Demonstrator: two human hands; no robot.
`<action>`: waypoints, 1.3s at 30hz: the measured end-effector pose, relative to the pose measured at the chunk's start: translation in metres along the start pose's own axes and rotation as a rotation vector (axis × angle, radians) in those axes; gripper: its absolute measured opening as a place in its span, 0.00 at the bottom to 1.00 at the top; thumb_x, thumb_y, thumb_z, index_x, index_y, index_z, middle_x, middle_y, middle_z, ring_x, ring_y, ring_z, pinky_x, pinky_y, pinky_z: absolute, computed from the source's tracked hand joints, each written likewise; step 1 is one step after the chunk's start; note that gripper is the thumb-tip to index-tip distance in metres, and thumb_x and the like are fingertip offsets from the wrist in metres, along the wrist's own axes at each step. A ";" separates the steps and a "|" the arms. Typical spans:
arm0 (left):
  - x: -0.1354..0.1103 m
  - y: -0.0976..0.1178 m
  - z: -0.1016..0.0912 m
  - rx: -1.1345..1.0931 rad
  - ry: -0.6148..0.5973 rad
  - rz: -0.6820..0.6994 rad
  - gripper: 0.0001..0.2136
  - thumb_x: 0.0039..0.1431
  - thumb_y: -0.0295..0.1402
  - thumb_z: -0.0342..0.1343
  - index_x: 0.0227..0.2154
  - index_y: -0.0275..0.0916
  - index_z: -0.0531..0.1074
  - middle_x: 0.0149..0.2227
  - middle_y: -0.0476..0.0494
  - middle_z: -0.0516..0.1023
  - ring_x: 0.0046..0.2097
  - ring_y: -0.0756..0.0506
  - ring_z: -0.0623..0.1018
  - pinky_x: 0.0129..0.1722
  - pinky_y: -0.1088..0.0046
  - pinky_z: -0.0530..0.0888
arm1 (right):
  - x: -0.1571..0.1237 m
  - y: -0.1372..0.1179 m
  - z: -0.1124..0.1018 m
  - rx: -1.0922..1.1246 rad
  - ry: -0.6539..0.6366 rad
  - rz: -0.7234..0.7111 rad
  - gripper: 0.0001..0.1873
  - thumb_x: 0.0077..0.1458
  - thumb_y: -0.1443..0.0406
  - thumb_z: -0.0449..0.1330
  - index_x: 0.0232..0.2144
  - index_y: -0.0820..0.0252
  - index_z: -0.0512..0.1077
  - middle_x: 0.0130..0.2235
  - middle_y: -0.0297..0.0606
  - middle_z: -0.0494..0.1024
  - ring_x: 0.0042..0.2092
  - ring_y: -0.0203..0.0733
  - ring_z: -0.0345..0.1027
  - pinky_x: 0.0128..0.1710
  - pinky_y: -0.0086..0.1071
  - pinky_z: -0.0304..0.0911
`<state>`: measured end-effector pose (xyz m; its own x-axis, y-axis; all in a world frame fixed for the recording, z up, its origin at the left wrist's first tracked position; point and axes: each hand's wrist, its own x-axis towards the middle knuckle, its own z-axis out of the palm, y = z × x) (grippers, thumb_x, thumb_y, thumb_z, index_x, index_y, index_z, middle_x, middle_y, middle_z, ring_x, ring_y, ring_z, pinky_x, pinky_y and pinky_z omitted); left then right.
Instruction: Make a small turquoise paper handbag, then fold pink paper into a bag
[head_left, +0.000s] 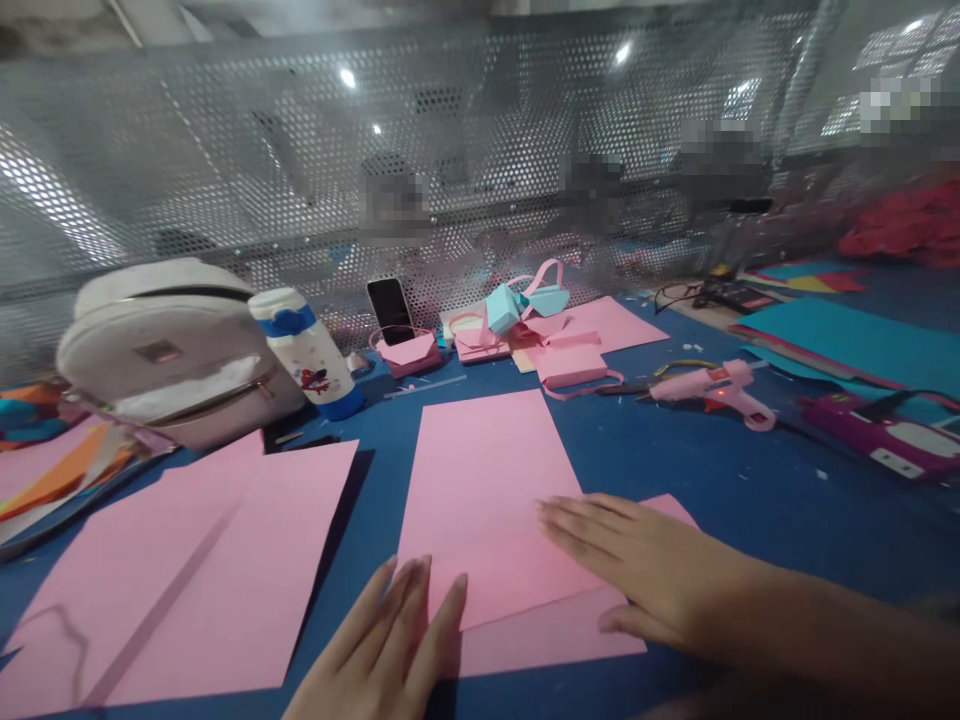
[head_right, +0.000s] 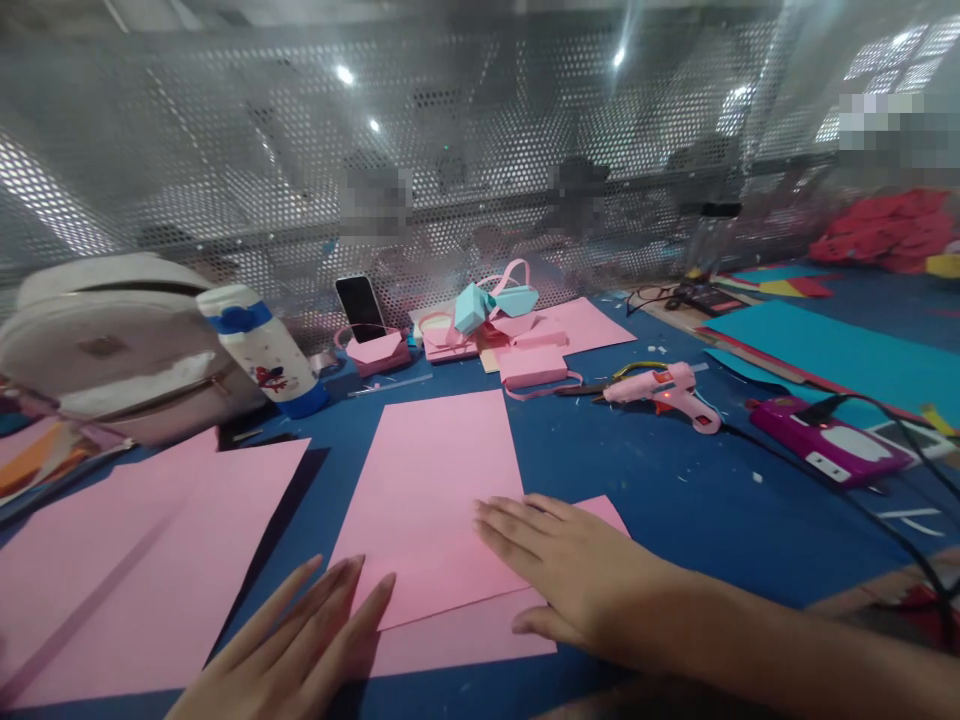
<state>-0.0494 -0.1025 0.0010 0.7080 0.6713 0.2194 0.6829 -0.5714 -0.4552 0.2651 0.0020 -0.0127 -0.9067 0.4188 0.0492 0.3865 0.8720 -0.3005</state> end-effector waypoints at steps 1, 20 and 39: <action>0.003 -0.001 -0.002 0.036 -0.024 0.028 0.24 0.65 0.28 0.41 0.63 0.32 0.58 0.54 0.36 0.76 0.58 0.36 0.72 0.58 0.55 0.66 | 0.000 0.000 0.000 0.048 -0.025 -0.001 0.41 0.62 0.53 0.56 0.69 0.58 0.43 0.69 0.46 0.50 0.68 0.51 0.44 0.65 0.49 0.47; 0.043 0.000 0.002 -0.077 0.281 0.110 0.14 0.63 0.18 0.42 0.42 0.28 0.73 0.41 0.34 0.82 0.40 0.40 0.82 0.36 0.65 0.79 | 0.042 -0.025 0.012 -0.354 0.378 -0.259 0.14 0.66 0.70 0.50 0.49 0.65 0.71 0.51 0.44 0.78 0.51 0.43 0.70 0.45 0.37 0.66; 0.039 0.030 0.010 0.087 -0.075 -0.015 0.24 0.55 0.20 0.45 0.55 0.29 0.69 0.53 0.27 0.75 0.53 0.34 0.76 0.44 0.62 0.77 | 0.060 -0.035 -0.026 -0.082 0.076 0.033 0.18 0.53 0.55 0.66 0.41 0.60 0.71 0.44 0.39 0.76 0.44 0.46 0.70 0.37 0.36 0.61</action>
<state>-0.0035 -0.0889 -0.0127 0.6802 0.7148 0.1627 0.6726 -0.5202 -0.5264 0.2019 0.0033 0.0255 -0.8789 0.4633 0.1134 0.4315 0.8736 -0.2248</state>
